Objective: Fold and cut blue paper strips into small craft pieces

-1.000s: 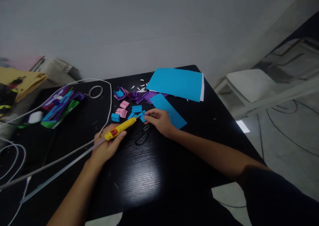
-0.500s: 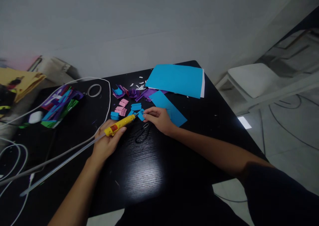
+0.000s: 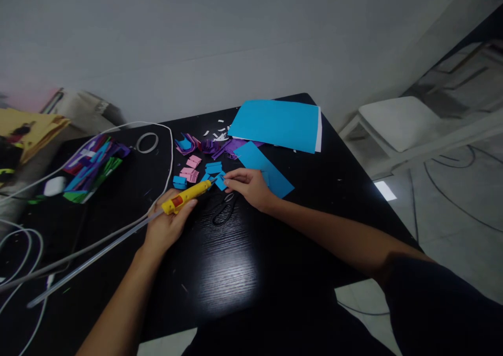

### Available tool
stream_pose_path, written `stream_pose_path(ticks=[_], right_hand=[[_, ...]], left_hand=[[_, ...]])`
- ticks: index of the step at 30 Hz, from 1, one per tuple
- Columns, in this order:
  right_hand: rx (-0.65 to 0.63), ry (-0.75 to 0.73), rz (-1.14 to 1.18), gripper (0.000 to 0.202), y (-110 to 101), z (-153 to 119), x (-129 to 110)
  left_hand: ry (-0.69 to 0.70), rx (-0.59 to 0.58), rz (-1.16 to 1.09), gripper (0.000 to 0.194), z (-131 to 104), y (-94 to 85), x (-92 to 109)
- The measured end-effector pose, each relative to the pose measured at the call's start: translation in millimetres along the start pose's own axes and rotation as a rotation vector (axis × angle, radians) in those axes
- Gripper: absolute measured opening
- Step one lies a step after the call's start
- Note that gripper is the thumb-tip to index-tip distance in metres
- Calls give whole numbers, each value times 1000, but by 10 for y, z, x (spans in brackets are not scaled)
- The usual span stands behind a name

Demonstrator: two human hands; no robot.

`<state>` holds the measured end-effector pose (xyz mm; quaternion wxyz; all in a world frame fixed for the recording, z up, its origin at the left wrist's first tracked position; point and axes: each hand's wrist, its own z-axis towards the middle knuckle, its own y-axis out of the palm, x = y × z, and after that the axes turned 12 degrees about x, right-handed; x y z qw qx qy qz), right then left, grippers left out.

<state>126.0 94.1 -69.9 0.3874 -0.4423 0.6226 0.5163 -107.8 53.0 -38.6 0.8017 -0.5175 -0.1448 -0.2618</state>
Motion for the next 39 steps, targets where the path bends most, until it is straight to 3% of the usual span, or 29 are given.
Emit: stream_pose_path(ticks=[9, 16, 23, 39], right_hand=[[8, 15, 7, 20, -7, 3, -14], [1, 23, 37, 23, -10, 15, -38], [-3, 17, 21, 17, -12, 12, -22], [-20, -6, 3, 24, -32, 48, 45]], left_hand=[[17, 2, 33, 33, 0, -9, -2], [134, -55, -58, 26, -6, -8, -19], [124, -56, -53, 29, -1, -12, -5], [132, -37, -68, 34, 4, -13, -3]])
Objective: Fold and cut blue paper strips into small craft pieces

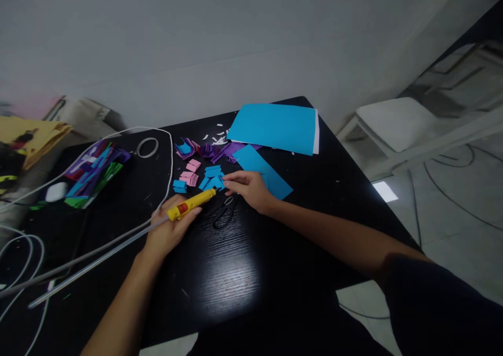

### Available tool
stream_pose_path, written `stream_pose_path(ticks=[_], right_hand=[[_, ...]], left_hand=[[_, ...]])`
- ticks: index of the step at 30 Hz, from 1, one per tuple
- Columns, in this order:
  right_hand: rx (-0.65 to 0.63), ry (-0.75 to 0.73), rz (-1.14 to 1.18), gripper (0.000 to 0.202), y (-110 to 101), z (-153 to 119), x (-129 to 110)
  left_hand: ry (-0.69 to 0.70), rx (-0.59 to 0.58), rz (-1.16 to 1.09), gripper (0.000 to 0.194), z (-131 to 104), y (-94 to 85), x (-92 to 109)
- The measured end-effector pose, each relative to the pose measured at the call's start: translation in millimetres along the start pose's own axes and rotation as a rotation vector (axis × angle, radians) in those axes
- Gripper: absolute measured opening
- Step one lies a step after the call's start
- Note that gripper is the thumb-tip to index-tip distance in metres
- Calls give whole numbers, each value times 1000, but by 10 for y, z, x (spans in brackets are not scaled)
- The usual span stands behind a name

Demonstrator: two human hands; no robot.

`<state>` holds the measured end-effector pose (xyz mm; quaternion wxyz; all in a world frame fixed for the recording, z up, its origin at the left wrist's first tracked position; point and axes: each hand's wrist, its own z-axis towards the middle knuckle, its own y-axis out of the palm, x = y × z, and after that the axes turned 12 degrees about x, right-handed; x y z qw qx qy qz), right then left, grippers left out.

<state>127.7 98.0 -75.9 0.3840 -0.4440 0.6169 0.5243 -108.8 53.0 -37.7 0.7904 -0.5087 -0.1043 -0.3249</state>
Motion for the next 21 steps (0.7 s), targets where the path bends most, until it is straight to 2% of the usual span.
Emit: stream_pose_path(ticks=[9, 17, 21], right_hand=[[10, 18, 2, 19, 0, 22, 7], [33, 55, 48, 17, -19, 32, -48], [17, 20, 29, 19, -10, 23, -48]], left_hand=[[12, -2, 30, 26, 15, -14, -16], [-15, 172, 53, 22, 19, -41, -120], [-16, 179, 69, 20, 37, -15, -185]])
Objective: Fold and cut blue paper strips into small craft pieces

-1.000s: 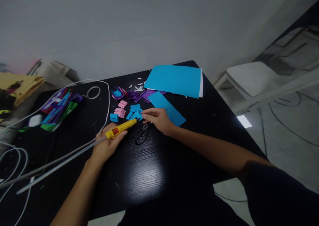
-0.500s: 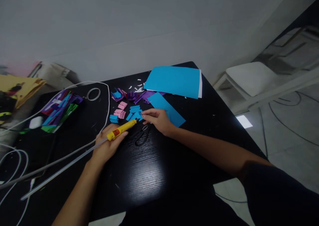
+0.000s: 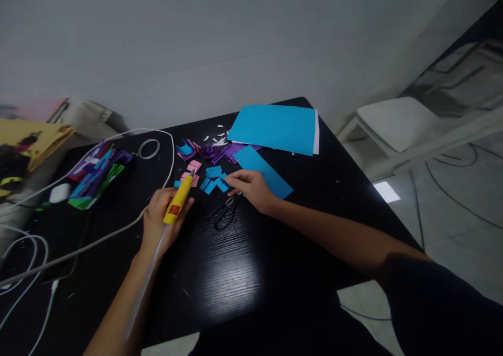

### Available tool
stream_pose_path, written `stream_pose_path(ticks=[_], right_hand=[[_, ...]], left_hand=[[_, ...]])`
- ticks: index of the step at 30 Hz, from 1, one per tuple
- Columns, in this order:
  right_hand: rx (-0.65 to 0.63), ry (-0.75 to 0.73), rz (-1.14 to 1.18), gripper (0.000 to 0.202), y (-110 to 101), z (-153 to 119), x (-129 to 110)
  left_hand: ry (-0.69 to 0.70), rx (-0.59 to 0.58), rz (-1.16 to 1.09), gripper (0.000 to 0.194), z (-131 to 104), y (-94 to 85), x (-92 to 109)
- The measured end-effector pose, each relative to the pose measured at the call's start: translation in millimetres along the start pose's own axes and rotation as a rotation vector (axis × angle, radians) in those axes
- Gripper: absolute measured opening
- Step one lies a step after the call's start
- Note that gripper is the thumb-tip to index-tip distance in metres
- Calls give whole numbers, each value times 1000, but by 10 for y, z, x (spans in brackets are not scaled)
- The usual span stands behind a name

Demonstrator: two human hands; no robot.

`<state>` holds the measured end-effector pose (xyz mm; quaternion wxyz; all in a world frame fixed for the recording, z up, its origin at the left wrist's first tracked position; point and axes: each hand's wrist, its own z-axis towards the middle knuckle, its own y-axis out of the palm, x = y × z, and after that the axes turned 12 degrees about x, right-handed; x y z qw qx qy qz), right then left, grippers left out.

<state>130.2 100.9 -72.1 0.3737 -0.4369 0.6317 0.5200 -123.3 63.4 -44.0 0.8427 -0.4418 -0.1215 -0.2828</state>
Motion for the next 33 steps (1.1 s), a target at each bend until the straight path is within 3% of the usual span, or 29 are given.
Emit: stream_pose_path(ticks=[9, 13, 15, 21, 33], right_hand=[[-118, -72, -62, 30, 103, -185, -4], [-188, -139, -132, 30, 176, -317, 38], [-199, -164, -178, 31, 200, -358, 52], [-200, -188, -225, 32, 214, -374, 99], [-225, -176, -155, 36, 255, -347, 150]], left_hand=[[-141, -53, -38, 22, -75, 24, 157], [-212, -142, -147, 25, -93, 3, 187], [-239, -204, -202, 26, -72, -18, 226], [-337, -215, -298, 29, 1, -56, 345], [-309, -202, -309, 25, -28, -35, 224]])
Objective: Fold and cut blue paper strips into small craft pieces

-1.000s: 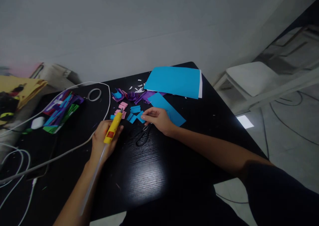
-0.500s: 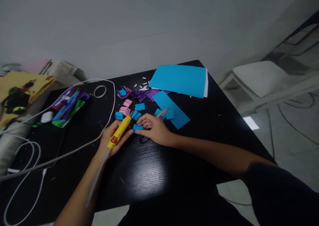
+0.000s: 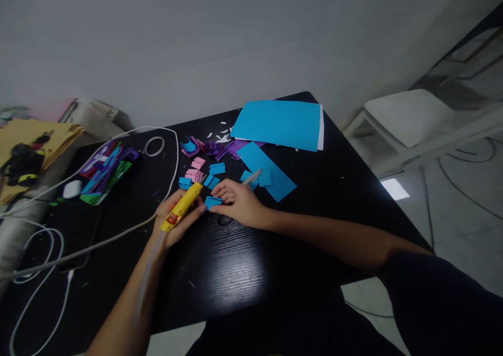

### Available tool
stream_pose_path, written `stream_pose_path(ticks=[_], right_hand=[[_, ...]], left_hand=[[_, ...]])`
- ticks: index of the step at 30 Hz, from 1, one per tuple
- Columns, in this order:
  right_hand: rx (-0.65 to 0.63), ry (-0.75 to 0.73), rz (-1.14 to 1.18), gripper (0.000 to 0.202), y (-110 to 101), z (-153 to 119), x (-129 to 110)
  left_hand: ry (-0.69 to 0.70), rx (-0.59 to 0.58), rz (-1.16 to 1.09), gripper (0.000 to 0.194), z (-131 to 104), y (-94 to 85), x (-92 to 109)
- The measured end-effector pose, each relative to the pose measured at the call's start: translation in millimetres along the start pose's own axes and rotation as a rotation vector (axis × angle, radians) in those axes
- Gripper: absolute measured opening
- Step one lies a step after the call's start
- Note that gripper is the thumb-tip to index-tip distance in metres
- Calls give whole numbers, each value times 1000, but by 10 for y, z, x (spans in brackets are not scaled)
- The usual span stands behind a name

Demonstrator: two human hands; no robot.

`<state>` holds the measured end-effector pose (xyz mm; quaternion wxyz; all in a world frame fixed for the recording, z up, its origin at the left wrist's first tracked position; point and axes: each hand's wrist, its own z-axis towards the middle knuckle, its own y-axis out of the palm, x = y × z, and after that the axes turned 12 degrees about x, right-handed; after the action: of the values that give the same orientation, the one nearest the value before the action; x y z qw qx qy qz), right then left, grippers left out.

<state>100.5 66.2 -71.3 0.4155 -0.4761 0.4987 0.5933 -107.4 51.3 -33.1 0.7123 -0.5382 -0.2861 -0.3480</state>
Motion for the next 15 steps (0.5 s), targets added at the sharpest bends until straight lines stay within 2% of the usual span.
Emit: stream_pose_path(ticks=[6, 11, 15], right_hand=[[-38, 76, 35, 36, -20, 36, 5], [-42, 55, 35, 34, -13, 25, 15], [-36, 55, -18, 33, -9, 15, 4]], left_hand=[[0, 25, -53, 28, -13, 2, 49], [-12, -30, -10, 27, -17, -6, 62], [-32, -18, -19, 28, -13, -5, 45]])
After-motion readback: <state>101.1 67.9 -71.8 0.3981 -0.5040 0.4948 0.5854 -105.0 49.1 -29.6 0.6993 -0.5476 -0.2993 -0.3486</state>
